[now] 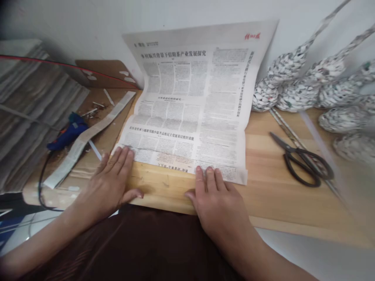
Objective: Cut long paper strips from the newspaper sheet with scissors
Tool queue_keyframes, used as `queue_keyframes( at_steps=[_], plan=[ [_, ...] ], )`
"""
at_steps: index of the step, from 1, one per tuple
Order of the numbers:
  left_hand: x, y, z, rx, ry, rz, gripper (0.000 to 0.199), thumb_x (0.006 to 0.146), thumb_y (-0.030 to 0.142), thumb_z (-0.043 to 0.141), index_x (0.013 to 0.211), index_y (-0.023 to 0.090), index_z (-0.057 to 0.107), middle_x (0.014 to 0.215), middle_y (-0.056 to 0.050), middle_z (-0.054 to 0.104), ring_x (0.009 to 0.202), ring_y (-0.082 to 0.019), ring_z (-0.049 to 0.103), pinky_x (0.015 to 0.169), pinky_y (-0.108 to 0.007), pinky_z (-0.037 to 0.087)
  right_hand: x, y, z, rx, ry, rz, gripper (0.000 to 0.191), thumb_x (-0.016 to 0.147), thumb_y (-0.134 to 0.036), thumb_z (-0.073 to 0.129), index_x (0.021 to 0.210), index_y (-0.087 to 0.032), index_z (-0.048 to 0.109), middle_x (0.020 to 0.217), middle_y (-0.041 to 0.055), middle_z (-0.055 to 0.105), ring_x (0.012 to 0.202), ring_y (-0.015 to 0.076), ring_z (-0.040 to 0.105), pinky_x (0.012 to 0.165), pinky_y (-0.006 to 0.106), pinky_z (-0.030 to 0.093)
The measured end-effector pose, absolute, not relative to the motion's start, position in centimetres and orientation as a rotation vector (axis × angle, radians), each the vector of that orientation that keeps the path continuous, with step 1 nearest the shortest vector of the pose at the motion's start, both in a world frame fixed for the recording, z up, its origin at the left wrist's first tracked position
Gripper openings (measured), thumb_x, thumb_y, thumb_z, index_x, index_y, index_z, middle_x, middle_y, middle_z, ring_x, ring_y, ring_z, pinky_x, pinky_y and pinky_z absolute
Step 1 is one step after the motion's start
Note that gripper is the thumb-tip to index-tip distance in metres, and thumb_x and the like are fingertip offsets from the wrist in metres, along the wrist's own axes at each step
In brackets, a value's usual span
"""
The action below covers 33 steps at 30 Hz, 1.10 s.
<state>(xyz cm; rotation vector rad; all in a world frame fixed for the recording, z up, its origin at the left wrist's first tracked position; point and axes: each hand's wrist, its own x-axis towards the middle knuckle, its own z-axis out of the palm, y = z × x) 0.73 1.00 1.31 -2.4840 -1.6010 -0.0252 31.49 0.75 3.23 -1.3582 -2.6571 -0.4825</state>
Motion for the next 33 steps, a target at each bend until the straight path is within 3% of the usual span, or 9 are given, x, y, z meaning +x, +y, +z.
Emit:
queue_keyframes(
  at_steps=[5, 8, 12, 18, 21, 30, 33],
  plan=[
    [4.1, 1.5, 1.3, -2.832, -1.222, -0.038, 0.116, 0.079, 0.089, 0.031, 0.162, 0.008, 0.021, 0.167, -0.018, 0.025, 0.157, -0.035, 0.014, 0.125, -0.047, 0.020, 31.4, 0.7, 3.2, -1.396, -2.675, -0.466, 0.050, 0.103, -0.039, 0.049, 0.129, -0.002, 0.069, 0.115, 0.0267, 0.075, 0.102, 0.0383, 0.075, 0.071, 0.041, 0.060],
    [6.6, 2.4, 1.5, -3.019, -1.027, -0.037, 0.113, 0.080, 0.089, 0.029, 0.161, 0.010, 0.024, 0.169, -0.012, 0.022, 0.158, -0.032, 0.010, 0.127, -0.044, 0.013, 31.4, 0.7, 3.1, -1.392, -2.672, -0.474, 0.052, 0.102, -0.042, 0.052, 0.128, -0.001, 0.070, 0.116, 0.0278, 0.074, 0.102, 0.0381, 0.074, 0.072, 0.040, 0.060],
    [8.4, 3.0, 1.7, -3.125, -0.996, -0.059, 0.108, 0.084, 0.085, 0.029, 0.160, 0.009, 0.025, 0.169, -0.012, 0.021, 0.158, -0.028, 0.010, 0.128, -0.043, 0.012, 31.6, 0.7, 3.1, -1.381, -2.672, -0.457, 0.054, 0.101, -0.044, 0.053, 0.129, 0.000, 0.069, 0.117, 0.0293, 0.073, 0.104, 0.0388, 0.074, 0.073, 0.041, 0.060],
    [5.1, 2.2, 2.2, -3.008, -1.208, -0.047, 0.094, 0.090, 0.076, 0.038, 0.160, 0.014, 0.028, 0.164, -0.012, 0.034, 0.155, -0.026, 0.022, 0.125, -0.042, 0.028, 31.9, 0.6, 3.3, -1.359, -2.671, -0.436, 0.048, 0.100, -0.039, 0.056, 0.128, -0.002, 0.070, 0.117, 0.0271, 0.074, 0.104, 0.0366, 0.074, 0.076, 0.041, 0.061],
    [2.2, 1.9, 2.3, -2.913, -1.317, -0.077, 0.088, 0.095, 0.070, 0.038, 0.162, 0.015, 0.021, 0.163, -0.013, 0.037, 0.154, -0.026, 0.027, 0.124, -0.043, 0.031, 31.8, 0.6, 3.3, -1.351, -2.671, -0.452, 0.047, 0.101, -0.037, 0.056, 0.127, -0.001, 0.070, 0.115, 0.0268, 0.074, 0.104, 0.0368, 0.074, 0.075, 0.041, 0.061],
    [-2.2, 1.1, 1.4, -2.642, -1.568, -0.030, 0.092, 0.096, 0.072, 0.027, 0.164, 0.013, 0.011, 0.165, -0.022, 0.031, 0.151, -0.036, 0.032, 0.120, -0.056, 0.036, 31.4, 0.5, 3.5, -1.403, -2.690, -0.395, 0.049, 0.100, -0.037, 0.058, 0.129, 0.001, 0.068, 0.118, 0.0289, 0.073, 0.107, 0.0391, 0.073, 0.077, 0.043, 0.062],
    [-1.2, 1.1, 1.3, -2.635, -1.578, -0.057, 0.089, 0.093, 0.075, 0.030, 0.164, 0.025, 0.015, 0.170, -0.020, 0.016, 0.150, -0.045, 0.029, 0.116, -0.062, 0.038, 30.9, 0.5, 4.1, -1.495, -2.715, -0.327, 0.054, 0.096, -0.042, 0.064, 0.132, -0.001, 0.066, 0.120, 0.0297, 0.072, 0.107, 0.0401, 0.073, 0.076, 0.044, 0.062]
  ],
)
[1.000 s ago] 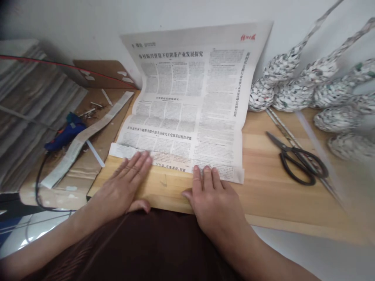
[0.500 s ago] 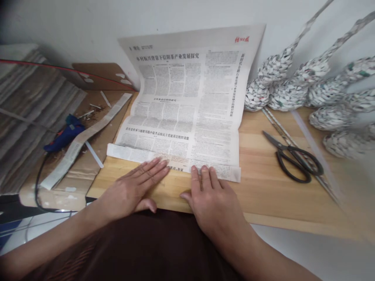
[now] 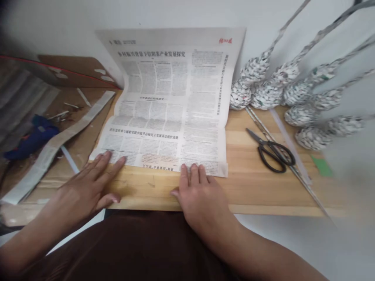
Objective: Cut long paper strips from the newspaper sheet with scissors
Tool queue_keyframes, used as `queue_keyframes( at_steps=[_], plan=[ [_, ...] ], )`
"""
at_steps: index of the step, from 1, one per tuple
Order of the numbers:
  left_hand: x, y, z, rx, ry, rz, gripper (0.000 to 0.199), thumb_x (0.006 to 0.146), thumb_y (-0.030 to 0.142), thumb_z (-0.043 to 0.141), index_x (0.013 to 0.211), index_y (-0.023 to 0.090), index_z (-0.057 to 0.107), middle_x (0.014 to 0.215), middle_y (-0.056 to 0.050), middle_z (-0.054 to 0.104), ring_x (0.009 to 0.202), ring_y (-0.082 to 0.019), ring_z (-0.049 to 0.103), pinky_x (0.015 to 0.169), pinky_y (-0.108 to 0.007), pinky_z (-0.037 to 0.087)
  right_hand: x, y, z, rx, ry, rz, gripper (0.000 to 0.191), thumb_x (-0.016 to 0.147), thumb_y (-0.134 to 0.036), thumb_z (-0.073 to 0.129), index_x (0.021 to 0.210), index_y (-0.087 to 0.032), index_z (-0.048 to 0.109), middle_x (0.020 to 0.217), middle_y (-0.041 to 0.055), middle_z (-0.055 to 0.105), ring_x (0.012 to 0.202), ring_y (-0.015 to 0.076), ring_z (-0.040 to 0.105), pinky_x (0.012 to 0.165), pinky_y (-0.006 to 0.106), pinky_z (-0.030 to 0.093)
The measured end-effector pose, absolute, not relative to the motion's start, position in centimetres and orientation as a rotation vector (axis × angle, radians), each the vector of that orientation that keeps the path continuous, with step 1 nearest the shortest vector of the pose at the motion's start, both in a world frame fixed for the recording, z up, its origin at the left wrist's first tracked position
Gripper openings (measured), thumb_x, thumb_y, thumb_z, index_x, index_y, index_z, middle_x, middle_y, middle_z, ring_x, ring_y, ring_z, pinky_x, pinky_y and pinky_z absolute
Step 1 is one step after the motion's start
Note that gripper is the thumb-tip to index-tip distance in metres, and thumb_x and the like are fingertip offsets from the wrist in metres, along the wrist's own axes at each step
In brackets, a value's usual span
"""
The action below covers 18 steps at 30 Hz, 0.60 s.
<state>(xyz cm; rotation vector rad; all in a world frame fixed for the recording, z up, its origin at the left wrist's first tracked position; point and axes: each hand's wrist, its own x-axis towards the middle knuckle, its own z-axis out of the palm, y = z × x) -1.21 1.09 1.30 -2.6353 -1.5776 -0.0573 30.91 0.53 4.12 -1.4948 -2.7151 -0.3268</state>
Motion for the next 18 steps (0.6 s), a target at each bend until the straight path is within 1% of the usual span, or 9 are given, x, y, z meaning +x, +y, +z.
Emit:
queue_keyframes(
  at_steps=[3, 5, 6, 8, 10, 11, 12, 15, 18],
  plan=[
    [0.2, 1.1, 1.5, -2.618, -1.596, -0.086, 0.082, 0.089, 0.077, 0.032, 0.161, 0.040, 0.024, 0.173, -0.013, 0.001, 0.148, -0.055, 0.024, 0.111, -0.070, 0.038, 30.1, 0.8, 5.1, -1.599, -2.749, -0.220, 0.059, 0.094, -0.046, 0.066, 0.136, -0.004, 0.065, 0.117, 0.0303, 0.073, 0.102, 0.0410, 0.073, 0.073, 0.046, 0.062],
    [1.0, 1.2, 1.5, -2.613, -1.601, -0.100, 0.082, 0.088, 0.078, 0.032, 0.161, 0.041, 0.022, 0.173, -0.012, 0.004, 0.148, -0.057, 0.024, 0.111, -0.074, 0.035, 29.5, 1.0, 5.6, -1.626, -2.745, -0.117, 0.059, 0.094, -0.047, 0.066, 0.136, -0.004, 0.065, 0.111, 0.0285, 0.074, 0.098, 0.0393, 0.073, 0.073, 0.047, 0.061],
    [1.3, 1.3, 1.5, -2.641, -1.571, -0.113, 0.085, 0.089, 0.078, 0.031, 0.163, 0.038, 0.018, 0.172, -0.014, 0.009, 0.148, -0.055, 0.026, 0.112, -0.073, 0.033, 29.2, 1.1, 5.8, -1.615, -2.734, -0.057, 0.058, 0.095, -0.046, 0.065, 0.134, -0.004, 0.065, 0.110, 0.0269, 0.074, 0.098, 0.0380, 0.072, 0.075, 0.047, 0.060],
    [1.9, 1.7, 1.3, -2.735, -1.451, -0.182, 0.095, 0.090, 0.077, 0.033, 0.165, 0.026, 0.007, 0.169, -0.020, 0.018, 0.149, -0.049, 0.030, 0.116, -0.068, 0.033, 28.7, 1.4, 5.8, -1.542, -2.715, 0.063, 0.056, 0.096, -0.046, 0.064, 0.132, -0.004, 0.065, 0.113, 0.0238, 0.072, 0.104, 0.0362, 0.068, 0.083, 0.047, 0.059],
    [2.4, 2.1, 1.0, -2.819, -1.315, -0.249, 0.103, 0.091, 0.075, 0.038, 0.164, 0.013, -0.001, 0.165, -0.026, 0.026, 0.150, -0.044, 0.031, 0.118, -0.061, 0.035, 28.4, 1.8, 5.6, -1.427, -2.723, 0.155, 0.058, 0.097, -0.048, 0.062, 0.134, -0.003, 0.062, 0.122, 0.0229, 0.068, 0.115, 0.0363, 0.062, 0.091, 0.047, 0.056],
    [2.8, 2.3, 0.9, -2.837, -1.274, -0.262, 0.106, 0.091, 0.075, 0.039, 0.164, 0.010, -0.001, 0.164, -0.026, 0.030, 0.151, -0.043, 0.029, 0.118, -0.059, 0.036, 28.3, 1.9, 5.4, -1.375, -2.732, 0.183, 0.061, 0.097, -0.049, 0.061, 0.136, -0.003, 0.059, 0.127, 0.0234, 0.065, 0.120, 0.0365, 0.058, 0.095, 0.047, 0.054],
    [3.2, 2.4, 0.9, -2.839, -1.257, -0.250, 0.106, 0.090, 0.076, 0.040, 0.164, 0.011, 0.001, 0.164, -0.025, 0.032, 0.152, -0.043, 0.027, 0.117, -0.060, 0.036, 28.2, 2.0, 5.2, -1.325, -2.741, 0.200, 0.063, 0.098, -0.050, 0.059, 0.139, -0.002, 0.057, 0.131, 0.0242, 0.063, 0.124, 0.0366, 0.055, 0.098, 0.048, 0.053],
    [4.2, 2.7, 0.8, -2.824, -1.258, -0.150, 0.101, 0.086, 0.081, 0.040, 0.164, 0.023, 0.016, 0.165, -0.016, 0.033, 0.151, -0.051, 0.019, 0.113, -0.068, 0.035, 28.6, 2.3, 4.8, -1.216, -2.748, 0.224, 0.067, 0.101, -0.052, 0.053, 0.143, 0.000, 0.051, 0.140, 0.0257, 0.057, 0.130, 0.0356, 0.050, 0.106, 0.049, 0.047],
    [5.0, 2.6, 0.9, -2.821, -1.289, -0.082, 0.095, 0.085, 0.082, 0.041, 0.162, 0.030, 0.023, 0.167, -0.011, 0.030, 0.150, -0.055, 0.017, 0.110, -0.073, 0.033, 29.7, 2.3, 4.8, -1.205, -2.701, 0.342, 0.055, 0.103, -0.047, 0.050, 0.138, -0.004, 0.056, 0.137, 0.0205, 0.062, 0.124, 0.0323, 0.054, 0.104, 0.048, 0.048]
  ],
)
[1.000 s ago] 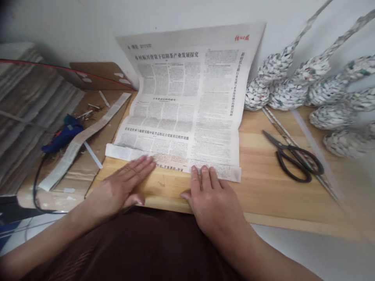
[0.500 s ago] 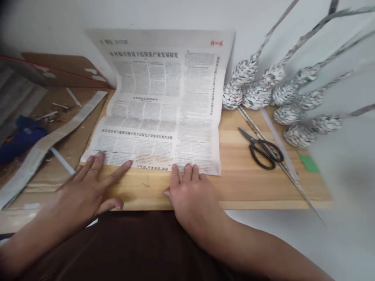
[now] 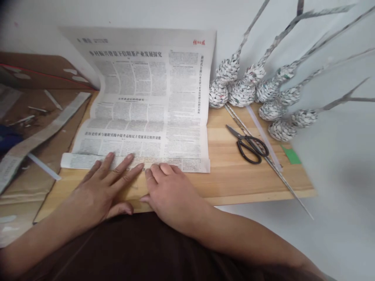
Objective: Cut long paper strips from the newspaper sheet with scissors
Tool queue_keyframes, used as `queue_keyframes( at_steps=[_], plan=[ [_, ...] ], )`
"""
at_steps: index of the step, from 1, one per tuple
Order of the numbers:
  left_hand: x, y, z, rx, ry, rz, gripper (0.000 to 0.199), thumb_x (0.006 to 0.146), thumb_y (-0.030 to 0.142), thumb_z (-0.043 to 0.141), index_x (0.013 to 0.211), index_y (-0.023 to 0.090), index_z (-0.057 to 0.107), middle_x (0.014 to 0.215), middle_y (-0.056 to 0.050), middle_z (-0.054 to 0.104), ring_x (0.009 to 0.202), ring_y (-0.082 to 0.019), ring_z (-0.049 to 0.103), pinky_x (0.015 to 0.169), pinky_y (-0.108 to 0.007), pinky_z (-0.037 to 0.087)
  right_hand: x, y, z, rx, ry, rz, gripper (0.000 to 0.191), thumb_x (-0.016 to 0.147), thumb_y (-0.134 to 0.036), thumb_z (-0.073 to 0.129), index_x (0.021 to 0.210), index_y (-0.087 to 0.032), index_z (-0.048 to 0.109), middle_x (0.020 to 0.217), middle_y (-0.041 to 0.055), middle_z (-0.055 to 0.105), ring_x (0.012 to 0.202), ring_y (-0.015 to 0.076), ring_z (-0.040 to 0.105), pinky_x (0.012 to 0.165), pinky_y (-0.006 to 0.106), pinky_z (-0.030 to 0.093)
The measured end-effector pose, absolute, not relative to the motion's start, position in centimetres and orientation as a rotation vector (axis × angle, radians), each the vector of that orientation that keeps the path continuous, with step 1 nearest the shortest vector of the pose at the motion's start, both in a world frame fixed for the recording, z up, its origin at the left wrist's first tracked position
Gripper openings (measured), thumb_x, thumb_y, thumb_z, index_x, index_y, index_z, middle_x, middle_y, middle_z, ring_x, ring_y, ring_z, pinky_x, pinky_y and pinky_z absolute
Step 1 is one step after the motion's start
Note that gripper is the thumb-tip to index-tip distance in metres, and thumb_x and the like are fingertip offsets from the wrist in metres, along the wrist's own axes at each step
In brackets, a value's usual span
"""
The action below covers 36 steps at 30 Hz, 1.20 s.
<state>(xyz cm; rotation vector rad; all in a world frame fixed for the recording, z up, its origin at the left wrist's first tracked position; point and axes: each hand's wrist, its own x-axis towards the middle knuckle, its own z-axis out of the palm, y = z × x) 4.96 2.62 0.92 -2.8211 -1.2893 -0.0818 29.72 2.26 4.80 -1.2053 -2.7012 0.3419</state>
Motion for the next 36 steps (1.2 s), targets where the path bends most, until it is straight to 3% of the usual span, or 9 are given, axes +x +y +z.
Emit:
queue_keyframes(
  at_steps=[4, 9, 14, 18, 24, 27, 31, 36],
  plan=[
    [5.4, 2.6, 1.2, -2.839, -1.310, -0.018, 0.088, 0.089, 0.079, 0.036, 0.162, 0.031, 0.022, 0.167, -0.009, 0.030, 0.151, -0.051, 0.022, 0.107, -0.078, 0.033, 31.9, 1.9, 4.6, -1.281, -2.546, 0.431, 0.038, 0.103, -0.035, 0.054, 0.131, -0.011, 0.063, 0.133, 0.0129, 0.068, 0.121, 0.0295, 0.056, 0.105, 0.048, 0.048],
    [5.7, 2.7, 1.5, -2.834, -1.321, 0.004, 0.083, 0.090, 0.075, 0.042, 0.160, 0.031, 0.030, 0.166, -0.009, 0.032, 0.151, -0.048, 0.023, 0.107, -0.076, 0.034, 34.3, 1.5, 3.7, -1.384, -2.386, 0.331, 0.031, 0.100, -0.029, 0.059, 0.126, -0.014, 0.068, 0.127, 0.0116, 0.071, 0.121, 0.0289, 0.056, 0.109, 0.050, 0.046],
    [5.6, 2.8, 1.4, -2.819, -1.323, -0.001, 0.086, 0.088, 0.078, 0.044, 0.159, 0.032, 0.031, 0.165, -0.008, 0.035, 0.151, -0.048, 0.025, 0.109, -0.075, 0.034, 35.9, 1.8, 3.2, -1.564, -2.298, 0.188, 0.040, 0.097, -0.032, 0.061, 0.132, -0.012, 0.064, 0.134, 0.0167, 0.066, 0.124, 0.0337, 0.055, 0.105, 0.053, 0.047],
    [5.4, 2.9, 1.3, -2.808, -1.291, -0.019, 0.085, 0.089, 0.078, 0.041, 0.158, 0.030, 0.036, 0.165, -0.007, 0.035, 0.150, -0.048, 0.026, 0.108, -0.074, 0.035, 36.4, 2.3, 3.1, -1.717, -2.253, 0.107, 0.045, 0.096, -0.037, 0.062, 0.134, -0.013, 0.061, 0.129, 0.0167, 0.068, 0.114, 0.0366, 0.057, 0.097, 0.055, 0.046],
    [5.4, 3.0, 1.2, -2.822, -1.299, -0.065, 0.085, 0.088, 0.077, 0.045, 0.160, 0.033, 0.033, 0.164, -0.008, 0.038, 0.149, -0.048, 0.028, 0.110, -0.074, 0.033, 36.9, 3.2, 3.3, -1.764, -2.125, 0.284, 0.025, 0.098, -0.039, 0.057, 0.105, -0.018, 0.068, 0.100, 0.0105, 0.071, 0.095, 0.0305, 0.058, 0.088, 0.046, 0.042],
    [5.5, 3.1, 1.2, -2.828, -1.317, -0.077, 0.087, 0.087, 0.078, 0.046, 0.160, 0.032, 0.032, 0.162, -0.010, 0.042, 0.148, -0.049, 0.031, 0.110, -0.074, 0.032, 37.2, 3.7, 3.2, -1.780, -2.128, 0.320, 0.025, 0.100, -0.038, 0.053, 0.087, -0.020, 0.064, 0.085, 0.0064, 0.070, 0.083, 0.0266, 0.055, 0.080, 0.040, 0.038],
    [5.8, 3.1, 1.2, -2.827, -1.335, -0.091, 0.088, 0.088, 0.079, 0.044, 0.159, 0.029, 0.035, 0.160, -0.013, 0.044, 0.147, -0.049, 0.032, 0.111, -0.075, 0.030, 37.4, 4.0, 3.0, -1.793, -2.197, 0.304, 0.023, 0.098, -0.035, 0.056, 0.081, -0.020, 0.059, 0.079, 0.0053, 0.067, 0.080, 0.0252, 0.053, 0.077, 0.037, 0.034],
    [5.7, 3.1, 1.3, -2.829, -1.325, -0.088, 0.078, 0.090, 0.069, 0.054, 0.158, 0.033, 0.037, 0.161, -0.012, 0.043, 0.148, -0.047, 0.030, 0.114, -0.073, 0.027, 37.2, 4.0, 2.9, -1.797, -2.224, 0.275, 0.017, 0.094, -0.031, 0.064, 0.082, -0.020, 0.060, 0.079, 0.0043, 0.067, 0.079, 0.0258, 0.054, 0.076, 0.037, 0.032]
  ],
)
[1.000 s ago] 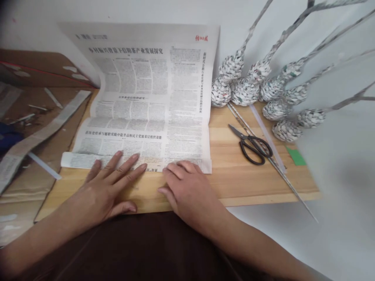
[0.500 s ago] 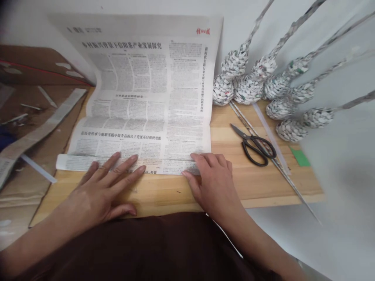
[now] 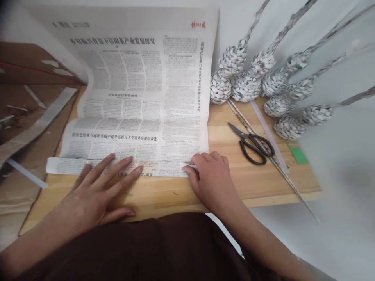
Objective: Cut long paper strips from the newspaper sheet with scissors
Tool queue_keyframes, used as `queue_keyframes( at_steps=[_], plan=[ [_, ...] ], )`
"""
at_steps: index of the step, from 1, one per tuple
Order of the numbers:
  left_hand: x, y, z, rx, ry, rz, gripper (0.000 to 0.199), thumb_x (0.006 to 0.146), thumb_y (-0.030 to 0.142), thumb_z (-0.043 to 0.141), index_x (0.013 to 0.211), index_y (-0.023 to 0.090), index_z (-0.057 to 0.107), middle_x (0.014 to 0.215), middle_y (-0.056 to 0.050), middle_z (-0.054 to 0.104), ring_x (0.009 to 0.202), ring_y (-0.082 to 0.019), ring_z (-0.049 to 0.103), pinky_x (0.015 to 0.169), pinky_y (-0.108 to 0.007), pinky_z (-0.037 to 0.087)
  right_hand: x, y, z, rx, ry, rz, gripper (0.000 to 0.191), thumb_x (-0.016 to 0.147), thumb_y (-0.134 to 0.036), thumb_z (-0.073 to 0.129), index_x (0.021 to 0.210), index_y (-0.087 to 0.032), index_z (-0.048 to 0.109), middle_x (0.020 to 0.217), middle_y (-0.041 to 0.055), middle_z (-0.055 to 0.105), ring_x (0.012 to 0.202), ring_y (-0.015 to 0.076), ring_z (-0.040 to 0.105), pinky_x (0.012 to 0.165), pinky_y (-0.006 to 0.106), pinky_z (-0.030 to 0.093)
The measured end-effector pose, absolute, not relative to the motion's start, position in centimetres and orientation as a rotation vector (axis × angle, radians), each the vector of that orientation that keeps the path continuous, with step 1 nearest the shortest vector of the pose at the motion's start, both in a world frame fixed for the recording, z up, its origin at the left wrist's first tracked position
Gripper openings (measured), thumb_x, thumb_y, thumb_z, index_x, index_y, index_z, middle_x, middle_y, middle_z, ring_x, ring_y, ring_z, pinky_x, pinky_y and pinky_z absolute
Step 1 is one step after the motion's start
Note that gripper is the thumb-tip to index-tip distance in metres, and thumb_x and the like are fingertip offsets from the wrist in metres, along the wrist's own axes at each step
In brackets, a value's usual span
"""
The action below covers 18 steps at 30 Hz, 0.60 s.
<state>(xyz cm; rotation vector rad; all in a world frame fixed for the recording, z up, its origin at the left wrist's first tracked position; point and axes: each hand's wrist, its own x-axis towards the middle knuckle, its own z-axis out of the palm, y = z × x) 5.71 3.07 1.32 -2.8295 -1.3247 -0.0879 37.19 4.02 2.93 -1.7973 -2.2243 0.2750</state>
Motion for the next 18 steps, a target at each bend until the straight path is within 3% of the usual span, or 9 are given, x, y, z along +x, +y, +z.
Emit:
queue_keyframes(
  at_steps=[4, 9, 18],
  plan=[
    [5.6, 3.1, 1.3, -2.832, -1.295, -0.093, 0.078, 0.090, 0.064, 0.060, 0.157, 0.031, 0.038, 0.161, -0.012, 0.041, 0.148, -0.048, 0.031, 0.113, -0.072, 0.028, 37.2, 3.8, 2.8, -1.677, -2.206, 0.338, 0.008, 0.092, -0.022, 0.066, 0.086, -0.020, 0.061, 0.081, 0.0024, 0.068, 0.081, 0.0250, 0.056, 0.079, 0.038, 0.034],
    [5.4, 3.2, 1.2, -2.825, -1.288, -0.148, 0.080, 0.088, 0.062, 0.064, 0.157, 0.032, 0.037, 0.161, -0.012, 0.043, 0.147, -0.047, 0.033, 0.115, -0.070, 0.028, 37.9, 3.6, 2.7, -1.498, -2.262, 0.375, 0.017, 0.094, -0.018, 0.063, 0.077, -0.019, 0.059, 0.075, 0.0032, 0.064, 0.078, 0.0229, 0.056, 0.077, 0.037, 0.038],
    [5.4, 3.4, 1.3, -2.832, -1.276, -0.153, 0.079, 0.087, 0.064, 0.063, 0.156, 0.032, 0.039, 0.159, -0.011, 0.045, 0.147, -0.047, 0.034, 0.113, -0.071, 0.033, 38.2, 3.3, 2.8, -1.299, -2.431, 0.212, 0.023, 0.086, 0.001, 0.053, 0.078, -0.019, 0.058, 0.087, 0.0053, 0.069, 0.084, 0.0240, 0.054, 0.076, 0.037, 0.042]
  ],
)
